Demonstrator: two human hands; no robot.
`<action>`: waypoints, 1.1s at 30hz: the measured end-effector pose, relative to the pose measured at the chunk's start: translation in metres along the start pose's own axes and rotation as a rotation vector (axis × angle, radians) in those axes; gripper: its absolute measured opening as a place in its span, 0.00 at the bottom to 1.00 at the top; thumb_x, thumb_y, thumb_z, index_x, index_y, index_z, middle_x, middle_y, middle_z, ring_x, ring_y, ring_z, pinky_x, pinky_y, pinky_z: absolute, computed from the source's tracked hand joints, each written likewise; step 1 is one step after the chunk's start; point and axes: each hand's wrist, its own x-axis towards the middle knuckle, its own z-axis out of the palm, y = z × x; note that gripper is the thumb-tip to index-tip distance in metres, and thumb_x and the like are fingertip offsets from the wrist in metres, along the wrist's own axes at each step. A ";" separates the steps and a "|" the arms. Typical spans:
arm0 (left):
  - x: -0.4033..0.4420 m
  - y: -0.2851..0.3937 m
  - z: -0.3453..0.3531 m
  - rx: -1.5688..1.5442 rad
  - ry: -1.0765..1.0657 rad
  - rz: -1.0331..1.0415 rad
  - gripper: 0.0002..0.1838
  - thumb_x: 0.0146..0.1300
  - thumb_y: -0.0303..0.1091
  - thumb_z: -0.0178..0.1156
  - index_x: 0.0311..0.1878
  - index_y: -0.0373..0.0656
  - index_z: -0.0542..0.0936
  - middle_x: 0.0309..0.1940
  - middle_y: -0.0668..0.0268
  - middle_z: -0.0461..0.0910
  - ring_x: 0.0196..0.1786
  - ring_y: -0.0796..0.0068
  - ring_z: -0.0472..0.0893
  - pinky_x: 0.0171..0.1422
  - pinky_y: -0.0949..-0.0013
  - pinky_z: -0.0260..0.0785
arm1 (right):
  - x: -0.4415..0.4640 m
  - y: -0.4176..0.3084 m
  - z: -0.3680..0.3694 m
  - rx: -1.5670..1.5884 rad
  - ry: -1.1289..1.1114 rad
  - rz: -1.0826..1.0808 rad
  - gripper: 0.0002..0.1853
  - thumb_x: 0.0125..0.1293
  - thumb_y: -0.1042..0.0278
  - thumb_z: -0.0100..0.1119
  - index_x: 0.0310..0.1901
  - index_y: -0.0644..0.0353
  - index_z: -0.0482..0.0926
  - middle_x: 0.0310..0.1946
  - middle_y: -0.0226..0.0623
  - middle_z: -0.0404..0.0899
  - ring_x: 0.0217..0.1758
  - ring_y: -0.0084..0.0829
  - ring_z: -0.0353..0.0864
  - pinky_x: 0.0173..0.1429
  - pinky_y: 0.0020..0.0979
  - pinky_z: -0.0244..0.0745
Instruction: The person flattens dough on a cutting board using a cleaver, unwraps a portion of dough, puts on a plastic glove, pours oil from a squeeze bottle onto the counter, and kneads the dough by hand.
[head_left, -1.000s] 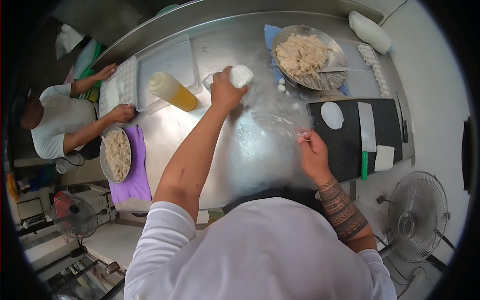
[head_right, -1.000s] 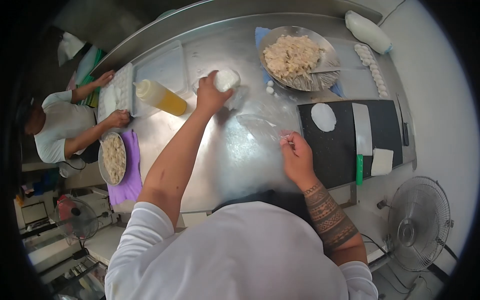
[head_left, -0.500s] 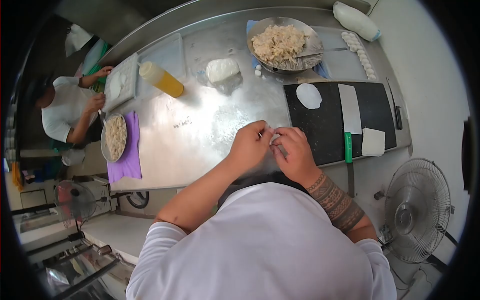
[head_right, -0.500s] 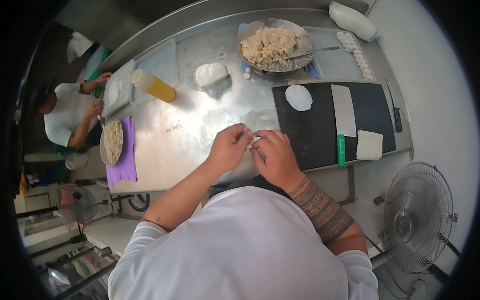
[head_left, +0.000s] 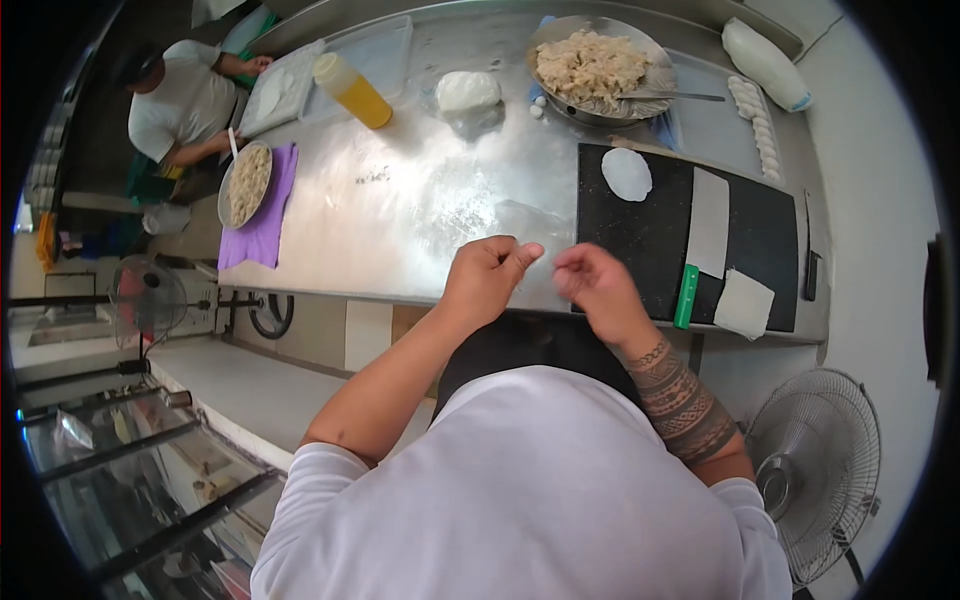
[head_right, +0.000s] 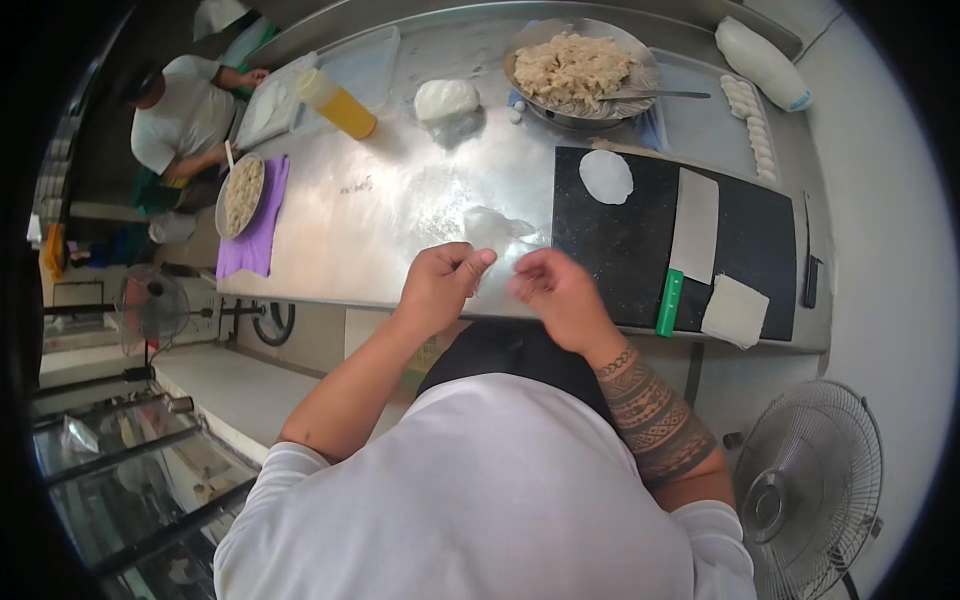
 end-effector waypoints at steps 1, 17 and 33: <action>-0.003 -0.001 0.004 -0.030 -0.011 -0.005 0.23 0.75 0.45 0.67 0.26 0.37 0.80 0.17 0.72 0.70 0.25 0.83 0.67 0.30 0.69 0.63 | -0.003 0.000 0.007 0.009 -0.089 0.014 0.08 0.70 0.70 0.70 0.43 0.63 0.79 0.34 0.24 0.80 0.37 0.15 0.75 0.43 0.25 0.74; -0.027 0.018 0.004 -0.327 -0.074 -0.274 0.23 0.74 0.41 0.67 0.22 0.42 0.74 0.19 0.74 0.71 0.24 0.86 0.66 0.27 0.74 0.61 | 0.014 -0.010 0.008 0.069 -0.281 0.030 0.08 0.73 0.68 0.68 0.40 0.62 0.80 0.30 0.25 0.79 0.34 0.15 0.73 0.38 0.24 0.70; -0.006 0.000 -0.039 -0.225 -0.047 -0.007 0.10 0.70 0.35 0.70 0.39 0.40 0.80 0.30 0.74 0.76 0.31 0.87 0.73 0.32 0.77 0.66 | 0.059 -0.029 0.038 0.150 -0.082 0.133 0.10 0.75 0.66 0.65 0.39 0.63 0.82 0.29 0.27 0.81 0.32 0.17 0.77 0.39 0.24 0.75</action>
